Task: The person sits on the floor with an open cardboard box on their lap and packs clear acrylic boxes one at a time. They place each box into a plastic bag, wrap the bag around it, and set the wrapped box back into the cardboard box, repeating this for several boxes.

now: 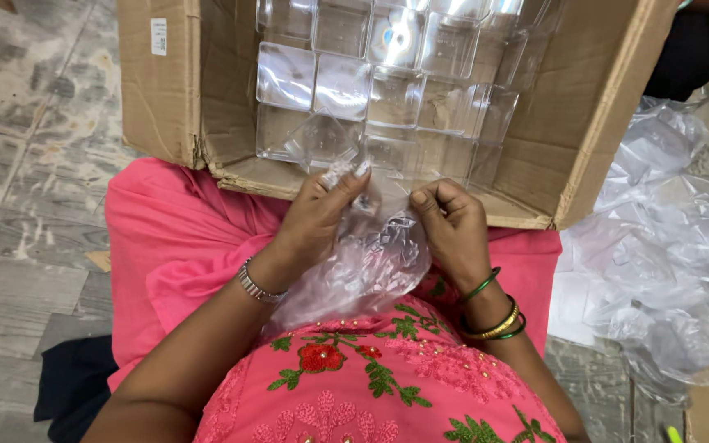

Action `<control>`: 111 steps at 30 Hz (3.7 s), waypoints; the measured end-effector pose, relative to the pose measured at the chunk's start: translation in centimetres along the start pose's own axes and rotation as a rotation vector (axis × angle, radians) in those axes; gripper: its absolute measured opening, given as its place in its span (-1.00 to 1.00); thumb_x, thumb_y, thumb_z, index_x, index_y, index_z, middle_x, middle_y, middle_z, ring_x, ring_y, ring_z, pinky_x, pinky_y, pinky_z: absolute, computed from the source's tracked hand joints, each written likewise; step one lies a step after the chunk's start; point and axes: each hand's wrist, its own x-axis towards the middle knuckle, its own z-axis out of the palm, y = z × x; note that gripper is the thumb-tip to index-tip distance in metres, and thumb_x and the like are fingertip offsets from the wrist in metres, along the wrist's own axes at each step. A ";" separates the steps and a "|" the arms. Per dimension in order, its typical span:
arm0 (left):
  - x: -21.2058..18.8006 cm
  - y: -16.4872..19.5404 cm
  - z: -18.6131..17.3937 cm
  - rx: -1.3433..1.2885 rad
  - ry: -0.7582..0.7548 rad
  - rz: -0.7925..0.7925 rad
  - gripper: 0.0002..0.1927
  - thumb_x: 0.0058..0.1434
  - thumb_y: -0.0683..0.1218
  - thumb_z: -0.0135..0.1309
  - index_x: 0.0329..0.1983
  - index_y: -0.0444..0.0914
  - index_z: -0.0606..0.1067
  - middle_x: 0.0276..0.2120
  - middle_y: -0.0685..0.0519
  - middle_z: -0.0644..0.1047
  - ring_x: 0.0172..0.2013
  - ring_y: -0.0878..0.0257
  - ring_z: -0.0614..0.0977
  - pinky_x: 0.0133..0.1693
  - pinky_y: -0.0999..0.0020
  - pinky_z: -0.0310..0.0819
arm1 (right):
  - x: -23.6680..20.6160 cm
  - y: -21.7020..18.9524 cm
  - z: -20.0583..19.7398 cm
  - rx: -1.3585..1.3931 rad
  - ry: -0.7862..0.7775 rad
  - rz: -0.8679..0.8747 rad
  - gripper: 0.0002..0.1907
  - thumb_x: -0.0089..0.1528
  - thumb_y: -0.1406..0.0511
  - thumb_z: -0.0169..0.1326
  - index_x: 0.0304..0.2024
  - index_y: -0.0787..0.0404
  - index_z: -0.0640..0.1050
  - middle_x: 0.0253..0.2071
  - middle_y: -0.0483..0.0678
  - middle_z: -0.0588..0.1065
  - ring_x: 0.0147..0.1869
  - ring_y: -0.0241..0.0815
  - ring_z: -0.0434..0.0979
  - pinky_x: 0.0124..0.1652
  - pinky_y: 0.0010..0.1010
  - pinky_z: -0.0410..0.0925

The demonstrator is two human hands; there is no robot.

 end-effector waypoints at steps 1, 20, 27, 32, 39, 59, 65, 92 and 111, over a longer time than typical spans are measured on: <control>0.1 -0.2 -0.1 -0.031 -0.033 -0.031 -0.71 0.46 0.06 0.10 -0.21 -0.26 0.50 -0.46 0.20 0.51 -0.53 0.48 0.44 -0.53 0.51 0.30 | 0.2 -0.5 -0.2 0.017 -0.020 0.019 -0.80 0.48 0.32 0.13 -0.19 0.35 0.59 -0.35 -0.18 0.46 -0.29 -0.41 0.35 -0.28 -0.53 0.28; 18.2 -1.0 -5.2 1.497 0.313 -0.359 -0.70 0.20 -0.06 0.04 -0.11 -0.30 0.62 -0.05 -0.29 0.58 0.00 -0.21 0.62 0.04 0.02 0.51 | 19.2 7.5 -1.8 -0.942 -0.235 0.601 -0.51 0.21 0.55 -0.08 0.21 0.31 0.41 -0.13 0.21 0.53 -0.35 0.16 0.66 -0.47 -0.05 0.52; 17.8 -4.4 -5.9 1.611 0.123 -0.444 -0.72 0.21 -0.14 0.02 -0.09 -0.31 0.63 -0.04 -0.30 0.58 0.02 -0.18 0.63 0.03 0.00 0.52 | 19.3 10.1 -3.1 -1.074 -0.314 -0.012 -0.63 0.24 0.43 0.04 0.11 0.24 0.58 -0.12 0.25 0.61 -0.12 0.07 0.65 -0.19 -0.20 0.45; 18.3 -4.7 -7.1 1.581 0.169 -0.310 -0.73 0.19 -0.13 0.07 -0.12 -0.36 0.63 -0.09 -0.31 0.59 -0.03 -0.19 0.64 0.00 -0.02 0.53 | 17.8 8.2 -3.0 -0.609 -0.137 0.555 -0.55 0.28 0.41 -0.06 0.22 0.08 0.52 -0.20 0.01 0.60 -0.24 -0.15 0.61 -0.29 -0.28 0.53; 17.8 -2.1 -6.0 0.586 0.487 0.012 -0.69 0.23 -0.02 0.24 -0.15 -0.33 0.49 -0.50 -0.12 0.56 -0.56 0.12 0.56 -0.58 0.21 0.38 | 15.1 3.3 -4.2 -0.072 0.269 0.140 -0.46 0.18 0.57 0.04 0.19 0.14 0.60 -0.28 -0.18 0.51 -0.36 -0.35 0.46 -0.42 -0.53 0.37; 7.0 -0.7 3.9 0.431 0.093 0.014 -0.74 0.27 -0.02 0.14 -0.36 -0.30 0.66 -0.66 0.18 0.48 -0.67 0.43 0.37 -0.63 0.43 0.18 | 1.4 1.4 -3.5 1.185 -0.288 -0.049 -0.26 0.28 0.23 0.19 0.37 0.50 0.22 0.29 0.38 0.33 0.28 0.23 0.41 0.24 0.05 0.32; 3.5 1.6 7.3 0.745 -0.017 0.208 -0.65 0.32 0.06 0.08 -0.26 -0.33 0.65 -0.55 0.10 0.62 -0.50 0.43 0.57 -0.44 0.40 0.47 | -1.6 1.4 -1.7 1.184 -0.448 -0.015 -0.25 0.30 0.15 0.12 0.40 0.44 0.21 0.31 0.31 0.32 0.31 0.25 0.38 0.22 0.11 0.31; 4.5 1.9 4.5 1.182 0.178 0.363 -0.67 0.42 -0.03 0.01 0.19 -0.21 0.52 -0.10 -0.22 0.49 -0.15 -0.07 0.58 -0.08 0.14 0.45 | -2.5 15.2 -32.8 -0.366 1.454 -0.200 -0.23 0.49 -0.02 -0.11 0.45 0.48 0.11 0.24 0.47 0.43 0.23 0.30 0.51 0.16 0.07 0.36; 4.9 3.4 -0.4 -0.157 -0.175 0.088 -0.14 0.40 0.38 -0.35 0.52 -0.30 0.12 0.14 -0.25 0.48 0.06 0.03 0.61 0.10 0.14 0.59 | 0.1 2.1 -29.4 -0.776 0.985 -0.168 -0.56 0.46 0.09 0.15 0.06 0.38 0.49 0.02 0.05 0.52 0.07 -0.13 0.52 0.09 -0.33 0.41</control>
